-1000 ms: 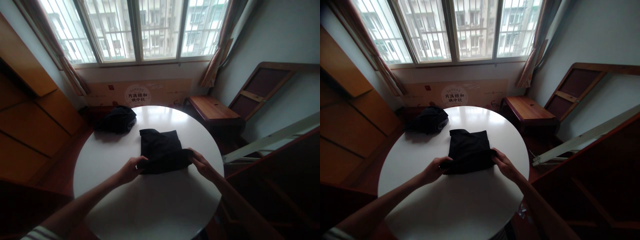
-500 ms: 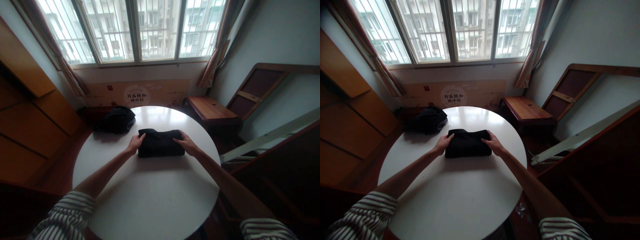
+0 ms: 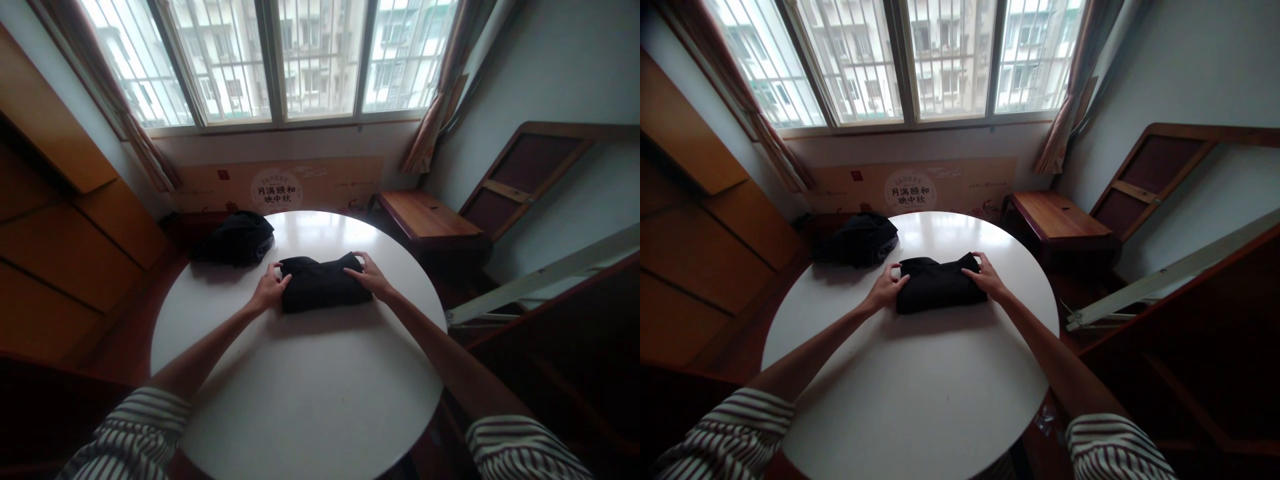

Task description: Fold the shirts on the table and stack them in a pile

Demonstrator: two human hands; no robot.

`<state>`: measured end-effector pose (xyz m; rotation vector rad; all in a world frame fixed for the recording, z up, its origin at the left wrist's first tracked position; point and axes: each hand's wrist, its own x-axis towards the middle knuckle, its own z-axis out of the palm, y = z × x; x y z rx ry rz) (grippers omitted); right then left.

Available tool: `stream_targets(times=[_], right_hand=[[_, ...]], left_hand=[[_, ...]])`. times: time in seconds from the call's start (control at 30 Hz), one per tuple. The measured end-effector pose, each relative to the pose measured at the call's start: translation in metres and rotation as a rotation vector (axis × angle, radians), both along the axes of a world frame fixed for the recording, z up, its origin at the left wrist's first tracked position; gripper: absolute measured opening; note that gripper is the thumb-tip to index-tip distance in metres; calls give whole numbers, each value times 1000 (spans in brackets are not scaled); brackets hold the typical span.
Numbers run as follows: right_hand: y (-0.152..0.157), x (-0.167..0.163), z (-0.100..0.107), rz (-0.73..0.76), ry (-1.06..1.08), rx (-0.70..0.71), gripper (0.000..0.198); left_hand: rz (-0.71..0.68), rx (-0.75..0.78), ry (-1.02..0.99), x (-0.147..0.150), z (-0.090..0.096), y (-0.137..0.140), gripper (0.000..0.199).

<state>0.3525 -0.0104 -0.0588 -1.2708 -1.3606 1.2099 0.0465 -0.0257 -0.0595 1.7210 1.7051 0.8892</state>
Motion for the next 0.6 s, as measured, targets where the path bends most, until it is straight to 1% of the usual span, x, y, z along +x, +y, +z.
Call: stream_targets(times=[0.07, 0.13, 0.17, 0.2, 0.23, 0.3, 0.33, 0.4, 0.47, 0.53, 0.57, 0.6], right_hand=[[5, 0, 2, 7, -55, 44, 72], [10, 0, 3, 23, -145, 97, 74], [13, 0, 3, 34, -195, 117, 76], [16, 0, 2, 49, -239, 127, 78], [19, 0, 2, 62, -272, 127, 79], [25, 0, 1, 75, -336, 122, 81], [27, 0, 0, 66, -385, 130, 81], [28, -1, 1, 11, -546, 176, 78], [25, -3, 5, -63, -751, 260, 71], [15, -6, 12, -104, -910, 399, 60], [8, -7, 17, -93, -952, 494, 53], [0, -10, 21, -46, -968, 594, 48]], left_hand=[[-9, 101, 161, 3, 7, -1, 48], [-58, 288, 287, 10, 15, -4, 40], [-128, 380, 325, 14, 18, -7, 34], [-231, 450, 354, 19, 21, -10, 30], [-351, 485, 379, 25, 22, -13, 28], [-559, 460, 441, 34, 22, -19, 31], [-616, 429, 476, 38, 20, -22, 35], [-641, 369, 530, 41, 15, -26, 45], [-643, 336, 557, 37, 10, -31, 60], [-665, 349, 560, 26, 6, -36, 73], [-682, 369, 553, 20, 5, -38, 74], [-702, 394, 541, 12, 4, -41, 74]])
